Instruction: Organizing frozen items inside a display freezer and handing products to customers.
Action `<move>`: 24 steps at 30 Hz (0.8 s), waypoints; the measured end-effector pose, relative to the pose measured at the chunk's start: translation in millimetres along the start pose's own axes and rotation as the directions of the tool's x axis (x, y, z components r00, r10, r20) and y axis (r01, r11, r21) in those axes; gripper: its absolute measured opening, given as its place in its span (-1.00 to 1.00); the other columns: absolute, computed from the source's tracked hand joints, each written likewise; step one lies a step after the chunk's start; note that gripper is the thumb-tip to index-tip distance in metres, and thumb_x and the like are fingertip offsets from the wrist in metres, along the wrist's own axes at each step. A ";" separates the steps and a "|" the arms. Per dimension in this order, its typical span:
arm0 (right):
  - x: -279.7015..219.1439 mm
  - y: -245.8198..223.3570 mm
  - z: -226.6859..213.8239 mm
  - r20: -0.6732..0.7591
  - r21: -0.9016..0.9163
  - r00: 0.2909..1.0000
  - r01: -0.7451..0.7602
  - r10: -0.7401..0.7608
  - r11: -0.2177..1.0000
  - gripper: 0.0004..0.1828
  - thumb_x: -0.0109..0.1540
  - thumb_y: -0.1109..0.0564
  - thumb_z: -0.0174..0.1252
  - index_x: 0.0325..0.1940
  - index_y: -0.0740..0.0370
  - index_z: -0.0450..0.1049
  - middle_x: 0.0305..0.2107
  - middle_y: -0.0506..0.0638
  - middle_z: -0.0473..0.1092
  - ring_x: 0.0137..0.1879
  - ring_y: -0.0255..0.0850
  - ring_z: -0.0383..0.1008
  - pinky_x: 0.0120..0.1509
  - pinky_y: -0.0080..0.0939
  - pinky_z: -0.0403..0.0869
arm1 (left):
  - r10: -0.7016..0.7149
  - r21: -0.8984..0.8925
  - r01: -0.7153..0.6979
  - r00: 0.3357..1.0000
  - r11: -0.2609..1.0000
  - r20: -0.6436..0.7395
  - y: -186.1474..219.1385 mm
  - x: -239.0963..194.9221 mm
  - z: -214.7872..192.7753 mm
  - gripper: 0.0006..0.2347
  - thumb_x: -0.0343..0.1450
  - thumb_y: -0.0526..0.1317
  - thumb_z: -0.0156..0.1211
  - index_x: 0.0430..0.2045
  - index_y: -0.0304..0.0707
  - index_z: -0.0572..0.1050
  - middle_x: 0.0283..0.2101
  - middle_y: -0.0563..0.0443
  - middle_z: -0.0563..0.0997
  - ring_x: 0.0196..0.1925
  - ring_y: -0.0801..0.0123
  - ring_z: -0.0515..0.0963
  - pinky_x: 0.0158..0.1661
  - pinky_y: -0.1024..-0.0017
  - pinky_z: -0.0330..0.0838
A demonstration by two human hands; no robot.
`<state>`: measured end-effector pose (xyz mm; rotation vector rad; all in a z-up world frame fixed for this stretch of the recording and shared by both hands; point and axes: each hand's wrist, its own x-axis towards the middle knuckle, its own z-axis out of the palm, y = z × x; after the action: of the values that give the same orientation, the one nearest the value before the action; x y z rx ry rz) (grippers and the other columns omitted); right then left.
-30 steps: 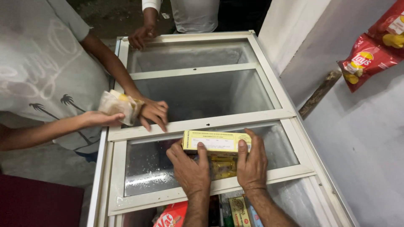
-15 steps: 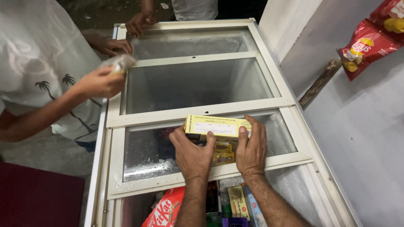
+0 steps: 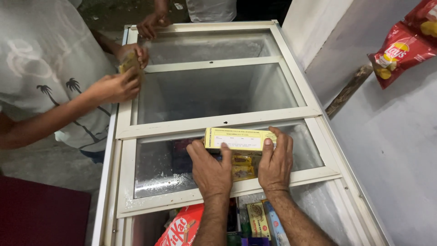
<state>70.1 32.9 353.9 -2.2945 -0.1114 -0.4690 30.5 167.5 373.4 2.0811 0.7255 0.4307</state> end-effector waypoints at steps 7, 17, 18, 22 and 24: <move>-0.6 -2.0 -0.4 -0.005 0.014 1.000 -0.012 0.012 1.000 -0.53 0.45 -0.08 -0.25 0.29 0.23 0.30 0.03 0.20 0.27 0.13 0.00 0.42 0.17 0.06 0.46 | 0.018 0.040 -0.017 0.999 0.999 -0.042 6.7 -0.9 -3.2 -0.46 0.24 0.06 0.33 -0.14 -0.33 0.24 -0.13 -0.16 0.30 -0.15 0.01 0.60 -0.20 0.08 0.61; -1.3 1.6 1.6 -0.014 -0.032 0.999 0.044 -0.044 0.999 -0.56 0.46 -0.04 -0.22 0.31 0.24 0.28 0.03 0.22 0.26 0.13 0.01 0.41 0.17 0.09 0.46 | -0.005 0.022 0.006 0.999 1.000 -0.038 -3.1 -2.5 4.6 -0.72 0.50 -0.07 0.00 -0.17 -0.32 0.22 -0.12 -0.22 0.30 -0.16 -0.07 0.60 -0.21 0.02 0.58; -2.1 2.2 1.9 -0.029 -0.049 0.997 0.067 -0.068 0.997 -0.56 0.46 -0.05 -0.21 0.30 0.24 0.28 0.03 0.21 0.27 0.15 0.01 0.41 0.18 0.10 0.46 | 0.012 0.033 -0.010 0.998 0.999 -0.068 -3.9 -3.6 5.7 -0.75 0.53 -0.08 -0.04 -0.17 -0.32 0.22 -0.11 -0.22 0.31 -0.15 -0.11 0.60 -0.21 -0.01 0.55; -0.2 -2.5 0.6 0.034 -0.047 0.999 -0.023 0.024 0.999 -0.50 0.42 -0.11 -0.15 0.34 0.23 0.22 0.04 0.21 0.23 0.09 -0.02 0.44 0.13 0.07 0.51 | -0.014 0.019 0.015 0.999 1.000 -0.042 -1.2 -1.3 4.3 -0.73 0.54 -0.05 -0.04 -0.15 -0.30 0.23 -0.12 -0.20 0.31 -0.16 -0.06 0.62 -0.20 0.01 0.59; -1.6 -0.1 2.0 0.047 -0.072 0.998 0.052 -0.049 0.996 -0.37 0.35 -0.15 0.03 0.37 0.27 0.17 0.07 0.27 0.15 0.14 0.06 0.40 0.17 0.10 0.52 | -0.027 0.048 0.028 0.999 0.998 -0.033 6.9 -1.3 -2.2 -0.54 0.37 0.08 0.20 -0.17 -0.33 0.21 -0.14 -0.20 0.29 -0.17 -0.06 0.61 -0.23 0.03 0.61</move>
<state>69.2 34.5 352.1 -2.3795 -0.1773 -0.4542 30.6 164.9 380.3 2.1107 0.7894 0.4361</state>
